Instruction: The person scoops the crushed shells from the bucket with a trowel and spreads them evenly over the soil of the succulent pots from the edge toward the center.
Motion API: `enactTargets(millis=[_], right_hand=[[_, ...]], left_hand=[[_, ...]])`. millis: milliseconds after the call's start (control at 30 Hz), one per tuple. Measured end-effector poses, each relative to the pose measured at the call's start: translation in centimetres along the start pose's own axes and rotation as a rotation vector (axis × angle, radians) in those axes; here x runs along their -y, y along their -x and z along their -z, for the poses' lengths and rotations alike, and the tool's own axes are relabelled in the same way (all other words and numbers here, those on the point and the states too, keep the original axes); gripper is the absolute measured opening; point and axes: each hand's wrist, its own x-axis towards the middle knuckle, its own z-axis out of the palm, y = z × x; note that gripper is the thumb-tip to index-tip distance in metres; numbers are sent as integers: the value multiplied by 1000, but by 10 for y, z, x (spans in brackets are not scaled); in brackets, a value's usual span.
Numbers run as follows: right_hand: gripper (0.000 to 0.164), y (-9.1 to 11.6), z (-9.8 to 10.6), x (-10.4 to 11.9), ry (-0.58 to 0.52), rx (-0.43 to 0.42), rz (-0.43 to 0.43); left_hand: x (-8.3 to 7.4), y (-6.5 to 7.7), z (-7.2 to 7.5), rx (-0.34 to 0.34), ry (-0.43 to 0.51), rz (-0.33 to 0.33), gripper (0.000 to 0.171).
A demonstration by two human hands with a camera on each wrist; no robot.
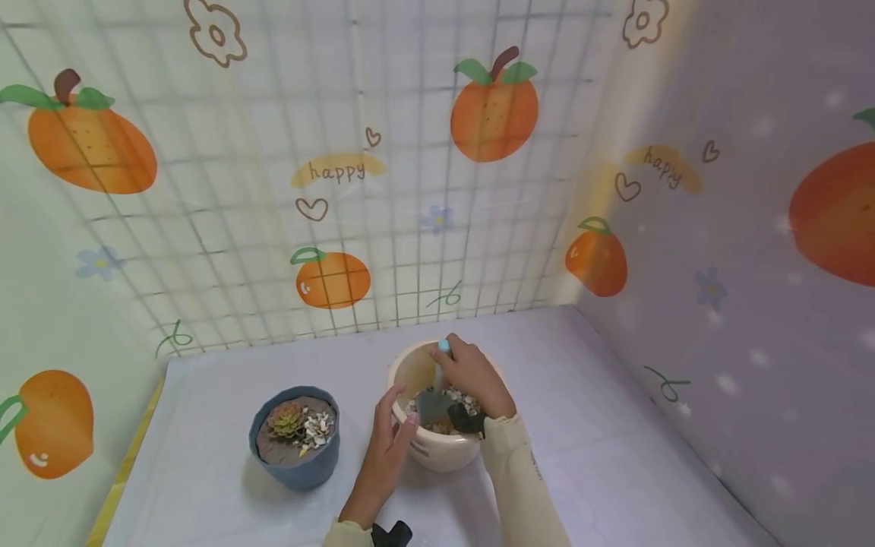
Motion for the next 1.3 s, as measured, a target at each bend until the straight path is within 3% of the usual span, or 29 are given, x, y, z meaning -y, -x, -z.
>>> enactTargets(millis=[300, 633, 767, 1067, 1300], right_hand=[[37, -7, -3, 0, -113, 76, 58], [35, -5, -2, 0, -153, 35, 25], [37, -2, -3, -3, -186, -13, -17], [45, 5, -4, -8, -303, -216, -69], [49, 5, -3, -11, -324, -267, -65]], left_hand=[[0, -2, 4, -8, -5, -6, 56], [-3, -1, 3, -13, -5, -2, 57], [-2, -1, 2, -10, -2, -5, 58], [2, 0, -2, -1, -2, -7, 55], [2, 1, -3, -1, -5, -10, 54]])
